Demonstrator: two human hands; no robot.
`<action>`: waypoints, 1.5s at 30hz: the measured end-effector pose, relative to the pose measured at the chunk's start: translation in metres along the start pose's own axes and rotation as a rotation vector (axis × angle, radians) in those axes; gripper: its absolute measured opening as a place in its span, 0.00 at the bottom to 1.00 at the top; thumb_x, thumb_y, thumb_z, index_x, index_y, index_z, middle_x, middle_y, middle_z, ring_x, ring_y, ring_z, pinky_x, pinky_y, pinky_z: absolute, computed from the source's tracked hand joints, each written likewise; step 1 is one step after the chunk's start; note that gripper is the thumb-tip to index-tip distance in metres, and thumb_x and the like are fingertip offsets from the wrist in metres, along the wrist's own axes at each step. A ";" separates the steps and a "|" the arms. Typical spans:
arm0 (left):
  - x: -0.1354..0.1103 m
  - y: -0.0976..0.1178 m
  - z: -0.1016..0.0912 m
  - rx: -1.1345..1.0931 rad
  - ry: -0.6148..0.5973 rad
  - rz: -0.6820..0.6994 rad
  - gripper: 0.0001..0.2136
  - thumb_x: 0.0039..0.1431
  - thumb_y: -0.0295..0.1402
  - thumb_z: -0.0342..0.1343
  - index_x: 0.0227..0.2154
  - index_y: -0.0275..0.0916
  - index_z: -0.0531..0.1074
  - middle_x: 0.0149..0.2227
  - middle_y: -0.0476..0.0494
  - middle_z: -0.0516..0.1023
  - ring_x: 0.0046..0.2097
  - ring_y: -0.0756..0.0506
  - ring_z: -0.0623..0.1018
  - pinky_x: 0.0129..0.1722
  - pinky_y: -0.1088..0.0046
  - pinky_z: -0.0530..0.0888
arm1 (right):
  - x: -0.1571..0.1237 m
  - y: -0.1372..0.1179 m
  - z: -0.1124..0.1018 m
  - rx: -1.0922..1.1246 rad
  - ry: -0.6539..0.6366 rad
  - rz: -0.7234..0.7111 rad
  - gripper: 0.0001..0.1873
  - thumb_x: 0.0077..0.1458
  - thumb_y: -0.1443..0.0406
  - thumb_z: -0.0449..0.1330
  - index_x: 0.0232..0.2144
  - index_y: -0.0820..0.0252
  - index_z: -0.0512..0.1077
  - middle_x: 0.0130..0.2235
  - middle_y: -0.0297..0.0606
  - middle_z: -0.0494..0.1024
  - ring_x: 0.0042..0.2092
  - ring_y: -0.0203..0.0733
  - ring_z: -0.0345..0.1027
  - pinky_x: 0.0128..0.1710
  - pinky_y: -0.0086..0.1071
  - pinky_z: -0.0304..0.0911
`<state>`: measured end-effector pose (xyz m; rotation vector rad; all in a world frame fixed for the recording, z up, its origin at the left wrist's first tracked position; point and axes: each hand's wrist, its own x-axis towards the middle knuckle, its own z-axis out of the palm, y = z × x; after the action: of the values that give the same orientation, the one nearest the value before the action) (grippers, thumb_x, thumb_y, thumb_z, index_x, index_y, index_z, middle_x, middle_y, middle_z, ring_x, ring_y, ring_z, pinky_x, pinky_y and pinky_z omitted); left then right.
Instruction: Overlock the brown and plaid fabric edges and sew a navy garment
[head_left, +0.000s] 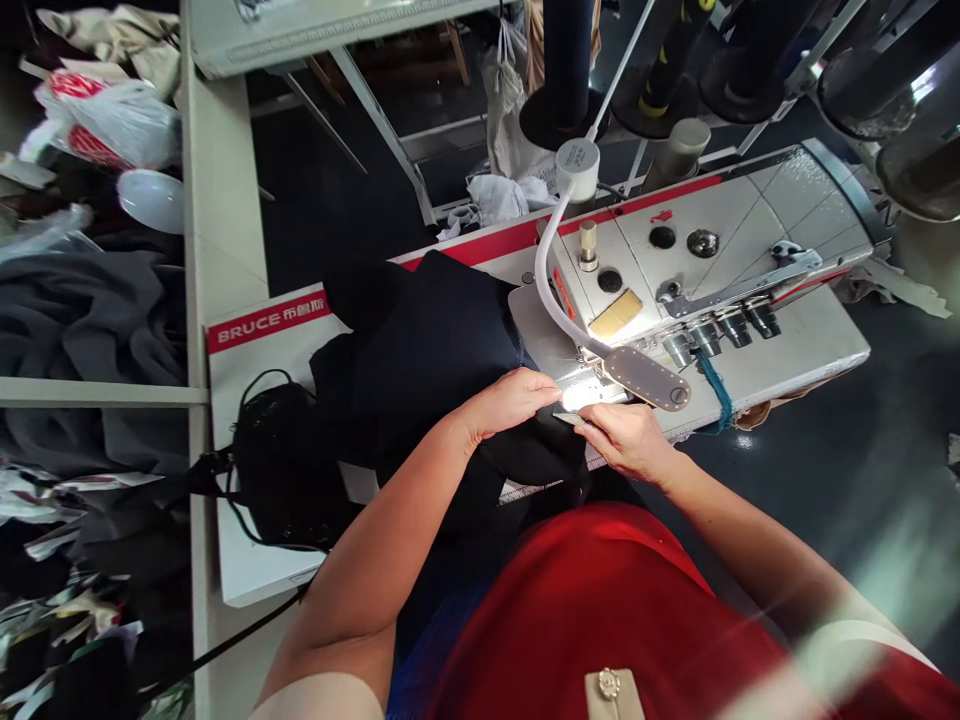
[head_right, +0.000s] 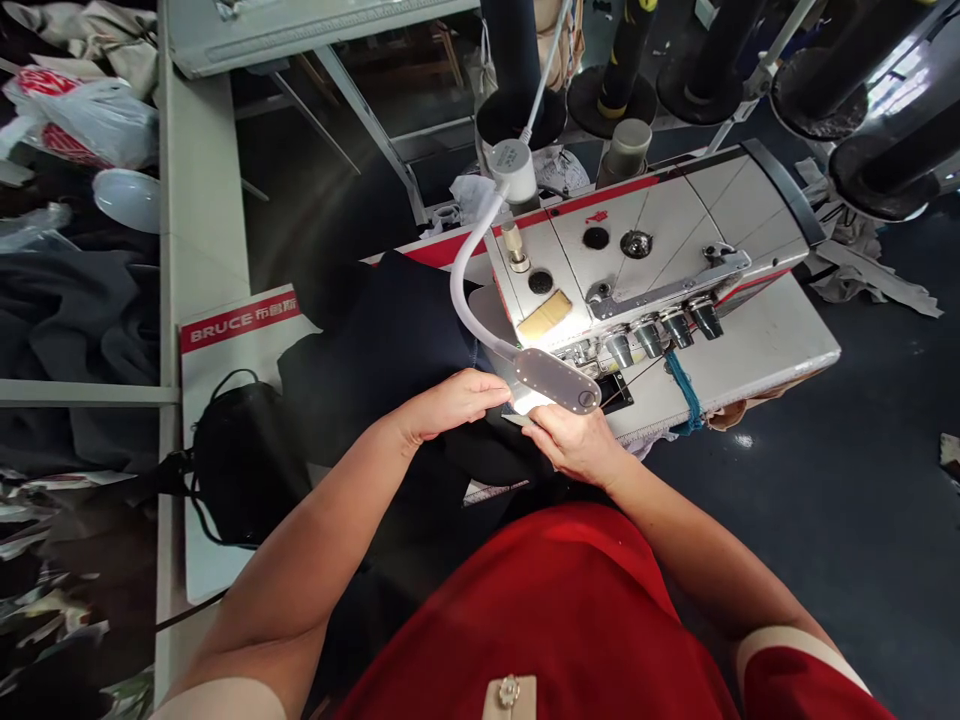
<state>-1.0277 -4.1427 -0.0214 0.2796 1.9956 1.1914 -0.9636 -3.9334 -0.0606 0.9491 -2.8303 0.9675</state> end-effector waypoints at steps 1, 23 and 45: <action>0.000 -0.001 0.000 -0.006 -0.002 0.005 0.14 0.55 0.39 0.49 0.28 0.34 0.75 0.25 0.49 0.67 0.29 0.51 0.64 0.26 0.78 0.63 | -0.001 0.001 0.000 0.038 0.015 0.027 0.11 0.60 0.61 0.52 0.35 0.59 0.72 0.30 0.38 0.76 0.32 0.39 0.68 0.33 0.31 0.60; 0.001 -0.008 0.000 -0.043 0.015 0.058 0.15 0.56 0.40 0.49 0.29 0.34 0.75 0.26 0.46 0.69 0.29 0.51 0.64 0.27 0.78 0.64 | -0.006 -0.004 0.015 0.096 0.144 0.164 0.09 0.59 0.61 0.54 0.34 0.60 0.71 0.26 0.35 0.74 0.27 0.36 0.67 0.29 0.29 0.58; -0.019 -0.009 0.012 -0.031 0.100 0.119 0.09 0.49 0.28 0.54 0.36 0.38 0.67 0.33 0.52 0.71 0.26 0.55 0.65 0.26 0.79 0.64 | 0.032 -0.027 0.017 0.659 0.184 0.608 0.10 0.53 0.60 0.55 0.26 0.60 0.70 0.28 0.34 0.74 0.33 0.40 0.66 0.38 0.34 0.63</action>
<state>-1.0047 -4.1505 -0.0222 0.3335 2.0690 1.3334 -0.9716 -3.9772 -0.0533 -0.0686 -2.6949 1.9923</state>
